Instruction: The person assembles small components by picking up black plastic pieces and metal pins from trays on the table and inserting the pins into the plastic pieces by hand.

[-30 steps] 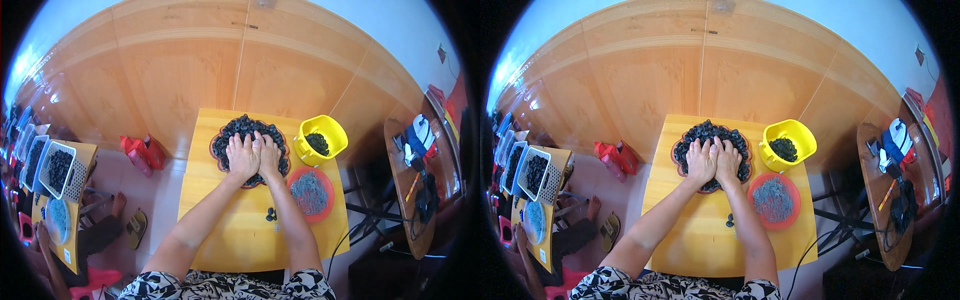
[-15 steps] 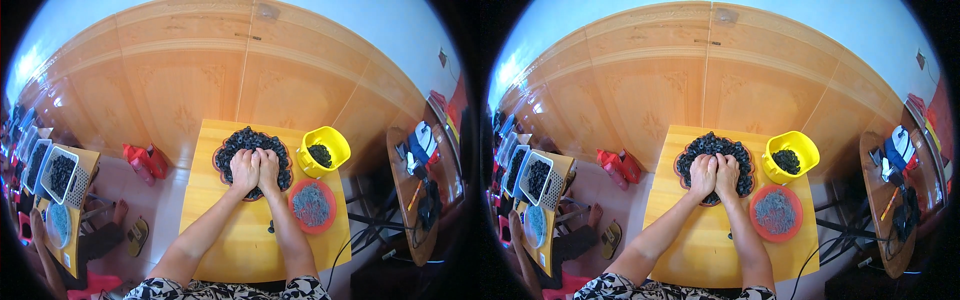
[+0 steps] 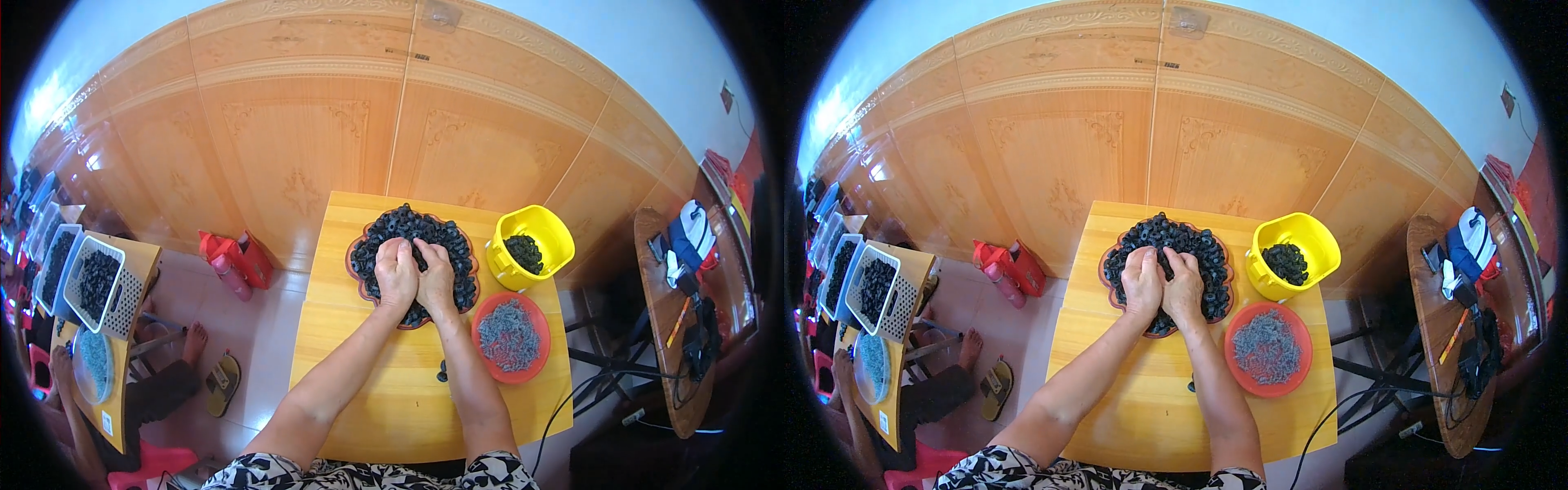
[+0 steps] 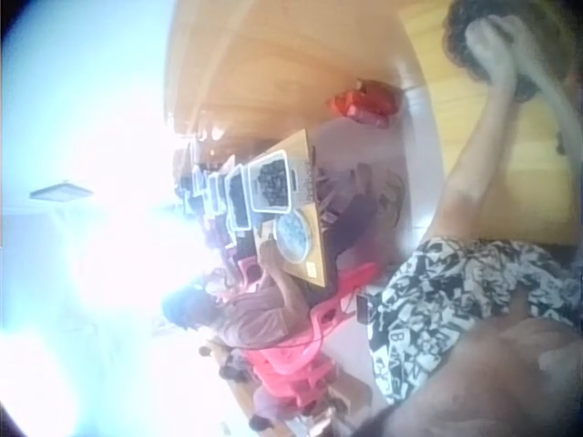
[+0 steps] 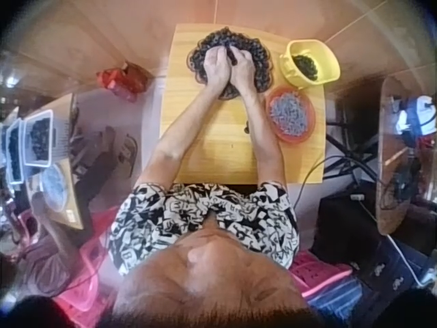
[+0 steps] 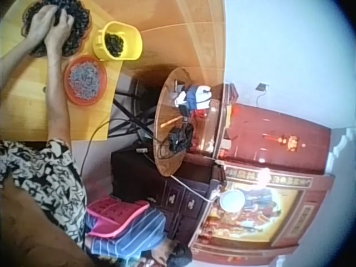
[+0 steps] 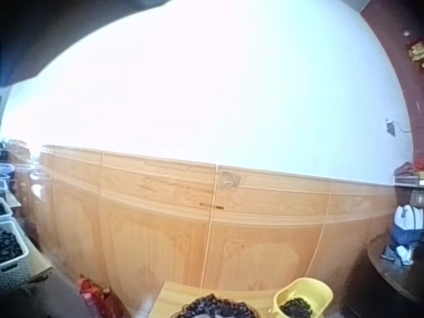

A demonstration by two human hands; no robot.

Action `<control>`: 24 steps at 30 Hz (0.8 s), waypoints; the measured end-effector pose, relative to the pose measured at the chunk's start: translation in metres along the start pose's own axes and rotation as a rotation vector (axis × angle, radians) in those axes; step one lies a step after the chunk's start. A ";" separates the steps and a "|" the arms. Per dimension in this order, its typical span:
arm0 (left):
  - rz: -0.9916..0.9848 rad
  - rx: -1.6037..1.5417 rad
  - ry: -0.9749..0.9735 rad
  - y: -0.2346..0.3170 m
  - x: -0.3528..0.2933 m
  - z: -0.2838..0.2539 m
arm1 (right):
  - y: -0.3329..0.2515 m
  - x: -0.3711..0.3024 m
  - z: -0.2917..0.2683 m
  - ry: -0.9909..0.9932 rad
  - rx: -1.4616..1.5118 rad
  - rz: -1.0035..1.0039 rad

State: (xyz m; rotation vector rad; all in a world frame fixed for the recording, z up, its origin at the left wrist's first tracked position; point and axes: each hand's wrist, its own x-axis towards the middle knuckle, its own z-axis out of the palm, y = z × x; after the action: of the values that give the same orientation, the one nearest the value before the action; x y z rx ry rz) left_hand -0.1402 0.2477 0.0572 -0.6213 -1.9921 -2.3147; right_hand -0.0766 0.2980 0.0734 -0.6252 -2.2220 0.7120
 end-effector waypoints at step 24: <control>-0.202 -0.412 0.015 0.089 -0.045 0.001 | -0.051 -0.027 -0.036 0.360 1.026 0.418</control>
State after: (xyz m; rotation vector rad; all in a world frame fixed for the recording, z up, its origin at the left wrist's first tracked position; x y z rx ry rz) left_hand -0.0739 0.2212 0.1273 -0.4259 -1.6457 -2.8728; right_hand -0.0442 0.2554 0.1146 -0.5947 -1.1497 1.6303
